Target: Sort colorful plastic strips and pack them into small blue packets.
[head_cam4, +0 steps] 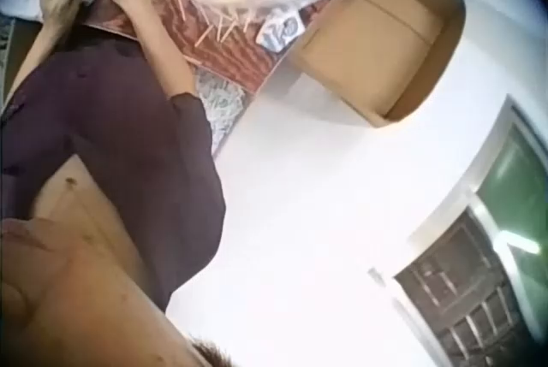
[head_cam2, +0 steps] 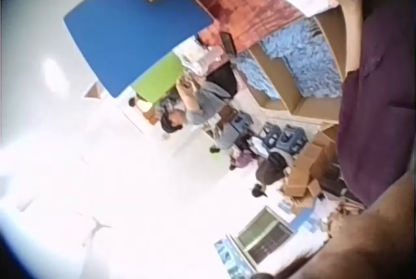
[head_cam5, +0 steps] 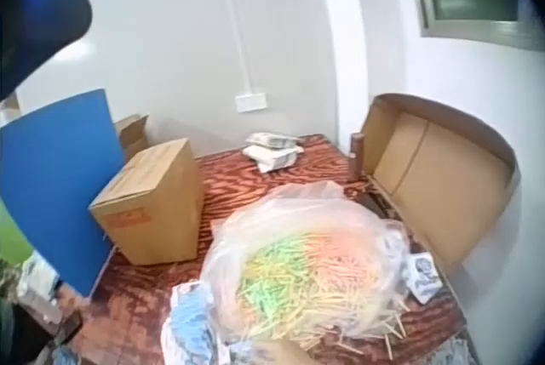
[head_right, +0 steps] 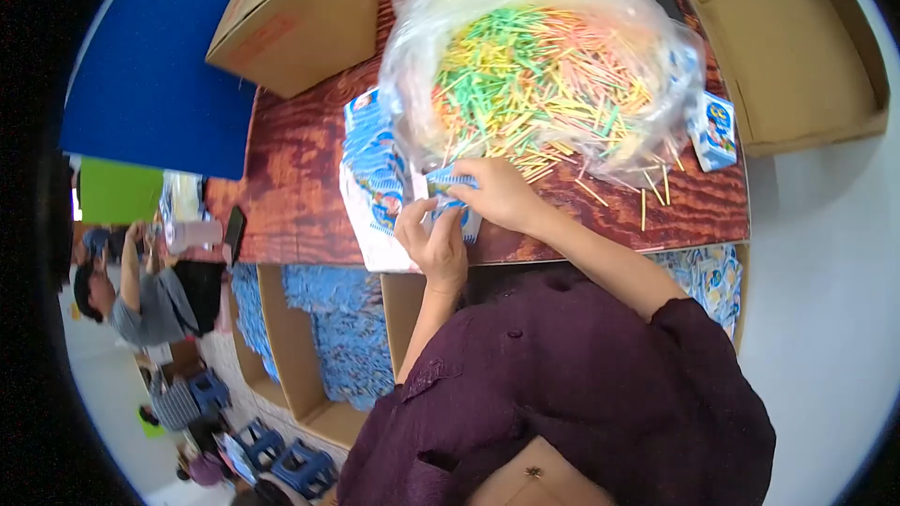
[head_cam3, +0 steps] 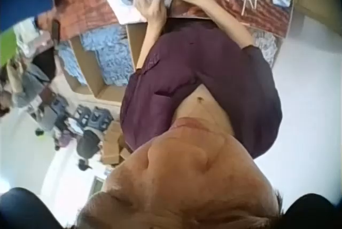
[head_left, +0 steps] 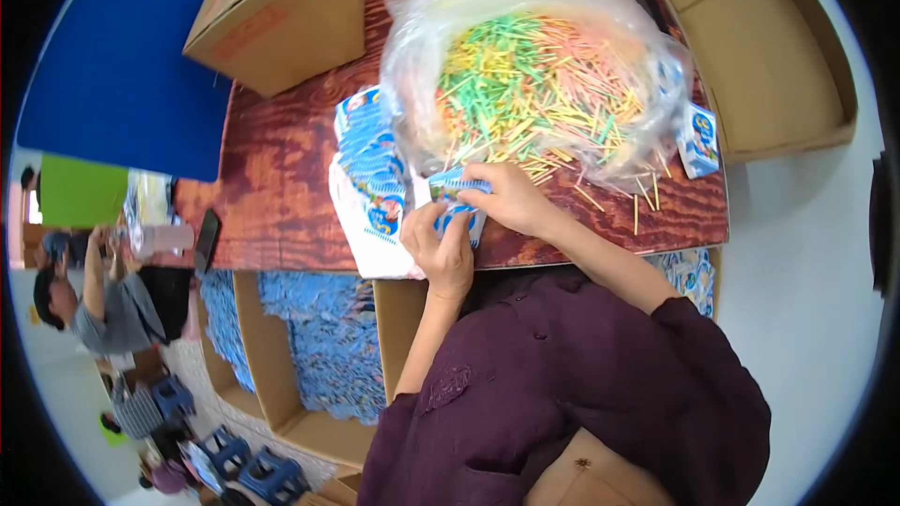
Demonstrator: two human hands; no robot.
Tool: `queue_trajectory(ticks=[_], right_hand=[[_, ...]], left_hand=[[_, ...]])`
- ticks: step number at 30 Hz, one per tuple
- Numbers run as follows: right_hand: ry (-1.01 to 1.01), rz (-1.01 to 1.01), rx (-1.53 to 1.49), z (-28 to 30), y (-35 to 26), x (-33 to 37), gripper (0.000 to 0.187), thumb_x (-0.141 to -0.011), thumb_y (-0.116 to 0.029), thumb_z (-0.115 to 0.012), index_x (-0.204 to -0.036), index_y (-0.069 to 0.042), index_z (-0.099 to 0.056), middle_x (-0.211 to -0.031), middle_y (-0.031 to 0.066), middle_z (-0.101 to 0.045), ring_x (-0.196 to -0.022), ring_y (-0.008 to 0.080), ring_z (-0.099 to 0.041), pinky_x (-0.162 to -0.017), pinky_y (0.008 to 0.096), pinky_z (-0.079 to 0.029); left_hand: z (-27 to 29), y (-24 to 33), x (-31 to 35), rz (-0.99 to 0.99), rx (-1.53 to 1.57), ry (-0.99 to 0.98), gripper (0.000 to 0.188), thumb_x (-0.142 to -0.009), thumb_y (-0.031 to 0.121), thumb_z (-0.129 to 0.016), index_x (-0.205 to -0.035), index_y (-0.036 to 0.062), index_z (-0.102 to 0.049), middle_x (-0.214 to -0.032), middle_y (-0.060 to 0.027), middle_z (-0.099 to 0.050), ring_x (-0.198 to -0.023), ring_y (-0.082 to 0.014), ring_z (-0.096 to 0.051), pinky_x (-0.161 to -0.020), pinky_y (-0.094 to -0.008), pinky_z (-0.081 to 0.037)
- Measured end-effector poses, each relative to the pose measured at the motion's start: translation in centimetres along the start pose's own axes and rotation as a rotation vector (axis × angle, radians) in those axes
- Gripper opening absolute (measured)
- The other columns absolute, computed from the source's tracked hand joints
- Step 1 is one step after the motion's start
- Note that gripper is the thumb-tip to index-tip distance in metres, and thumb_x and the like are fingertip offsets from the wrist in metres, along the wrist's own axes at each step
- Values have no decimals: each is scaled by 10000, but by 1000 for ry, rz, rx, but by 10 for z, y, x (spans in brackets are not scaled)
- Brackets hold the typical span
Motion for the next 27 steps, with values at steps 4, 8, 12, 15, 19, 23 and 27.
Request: queue_trajectory(ticks=[4, 8, 12, 15, 19, 23, 27], right_hand=[[68, 110, -407, 4, 22, 0, 112, -792, -50, -659, -877, 18, -633, -771, 67, -627, -718, 127, -592, -657, 277, -459], [101, 249, -404, 17, 7, 17, 84, -779, -45, -651, -803, 21, -604, -719, 81, -571, -700, 187, -571, -646, 301, -445], [271, 300, -245, 23, 3, 26, 162, -796, -115, -653, -729, 13, -580, -685, 116, -529, -660, 275, -517, -609, 353, -408], [343, 208, -278, 30, 12, 32, 174, -815, -139, -643, -723, 1, -595, -669, 116, -507, -639, 266, -496, -590, 363, -384], [405, 185, -247, 52, 19, 34, 132, -851, -110, -621, -797, 10, -623, -730, 78, -557, -683, 184, -526, -635, 304, -412], [267, 102, -261, 91, 57, 8, 198, -901, -180, -565, -878, 1, -643, -811, 101, -616, -756, 187, -596, -702, 323, -469], [628, -70, 667, 159, 110, -33, 205, -834, -133, -552, -970, 1, -625, -966, 160, -612, -961, 290, -570, -849, 386, -441]], left_hand=[[3, 1, -7, 209, 238, -41, 197, -725, 1, -715, -905, 34, -642, -1121, -135, -555, -1076, -329, -497, -917, -426, -382], [6, 1, -17, 506, 569, -91, 90, -788, -26, -661, -863, -10, -614, -926, -96, -583, -907, -213, -539, -919, -364, -406], [-3, 6, -19, 496, 720, -281, 34, -858, -10, -605, -839, -29, -585, -724, -47, -533, -694, -107, -484, -680, -250, -416], [-14, 14, -22, 482, 721, -352, 55, -879, 8, -594, -843, -33, -585, -714, -32, -530, -656, -94, -460, -588, -239, -386], [-21, 22, -27, 626, 829, -455, 56, -869, 9, -612, -841, -34, -590, -675, -24, -523, -631, -75, -450, -575, -230, -378], [-23, 19, -29, 485, 698, -422, 68, -885, 16, -596, -828, -20, -591, -716, 9, -528, -665, -47, -454, -586, -206, -374], [-27, 13, -20, 565, 755, -429, 84, -906, 34, -580, -836, -11, -592, -755, 32, -542, -686, -32, -465, -598, -189, -377]])
Point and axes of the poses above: each hand's wrist, its own x-axis away from the middle knuckle, its own z-axis out of the back of the hand, y = z × x, the point moved 3 cm from there along -x, towards the middle knuckle
